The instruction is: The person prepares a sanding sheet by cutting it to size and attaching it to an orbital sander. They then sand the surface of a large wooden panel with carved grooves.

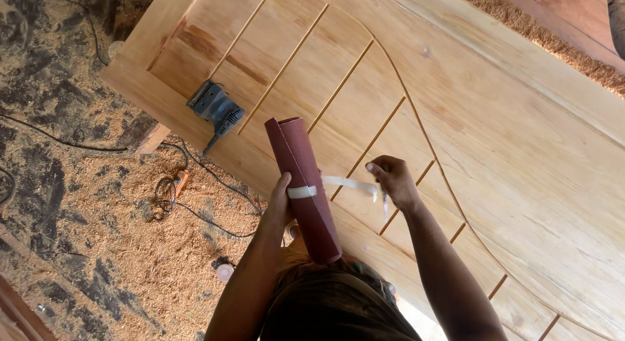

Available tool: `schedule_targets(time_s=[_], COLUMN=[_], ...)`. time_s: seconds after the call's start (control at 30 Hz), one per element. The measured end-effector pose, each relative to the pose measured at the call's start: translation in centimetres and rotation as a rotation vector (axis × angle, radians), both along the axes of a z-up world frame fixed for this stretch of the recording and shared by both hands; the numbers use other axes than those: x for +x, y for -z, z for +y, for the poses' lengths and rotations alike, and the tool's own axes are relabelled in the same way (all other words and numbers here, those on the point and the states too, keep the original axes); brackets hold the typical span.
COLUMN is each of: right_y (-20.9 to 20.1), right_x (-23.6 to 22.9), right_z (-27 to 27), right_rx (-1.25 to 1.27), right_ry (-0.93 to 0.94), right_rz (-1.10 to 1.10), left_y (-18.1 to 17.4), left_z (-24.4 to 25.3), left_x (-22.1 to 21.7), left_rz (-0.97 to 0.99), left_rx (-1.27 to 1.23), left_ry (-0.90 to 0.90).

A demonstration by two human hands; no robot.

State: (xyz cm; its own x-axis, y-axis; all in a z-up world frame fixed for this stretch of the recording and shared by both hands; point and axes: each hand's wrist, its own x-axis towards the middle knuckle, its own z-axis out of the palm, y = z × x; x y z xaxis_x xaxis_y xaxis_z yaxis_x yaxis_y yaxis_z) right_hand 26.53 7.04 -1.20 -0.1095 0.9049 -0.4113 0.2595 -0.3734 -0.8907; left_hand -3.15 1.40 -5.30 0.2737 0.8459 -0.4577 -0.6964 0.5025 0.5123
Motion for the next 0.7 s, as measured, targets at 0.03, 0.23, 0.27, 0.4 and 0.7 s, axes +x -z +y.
schedule_targets(time_s=[0.03, 0.23, 0.27, 0.4, 0.7], right_y=[-0.4, -2.2, -1.9, 0.6, 0.2], right_x=[0.1, -1.3, -1.8, -2.7, 1.2], right_z=[0.0, -2.4, -2.9, -4.0, -2.1], right_rx=[0.092, 0.004, 0.01, -0.07, -0.11], right_ry=[-0.016, -0.382, -0.47, -0.499, -0.201], right_rz=[-0.155, -0.443, -0.417, -0.329, 0.228], left_y=[0.6, 2.6, 2.7, 2.9, 3.3], left_z=[0.3, 2.7, 3.1, 4.1, 11.1], left_x=[0.0, 1.4, 1.9, 3.5, 9.0], left_rz=[0.012, 0.087, 0.049, -0.044, -0.22], left_rx=[-0.051, -0.119, -0.118, -0.112, -0.063], left_ry=[-0.051, -0.206, -0.21, -0.234, -0.054])
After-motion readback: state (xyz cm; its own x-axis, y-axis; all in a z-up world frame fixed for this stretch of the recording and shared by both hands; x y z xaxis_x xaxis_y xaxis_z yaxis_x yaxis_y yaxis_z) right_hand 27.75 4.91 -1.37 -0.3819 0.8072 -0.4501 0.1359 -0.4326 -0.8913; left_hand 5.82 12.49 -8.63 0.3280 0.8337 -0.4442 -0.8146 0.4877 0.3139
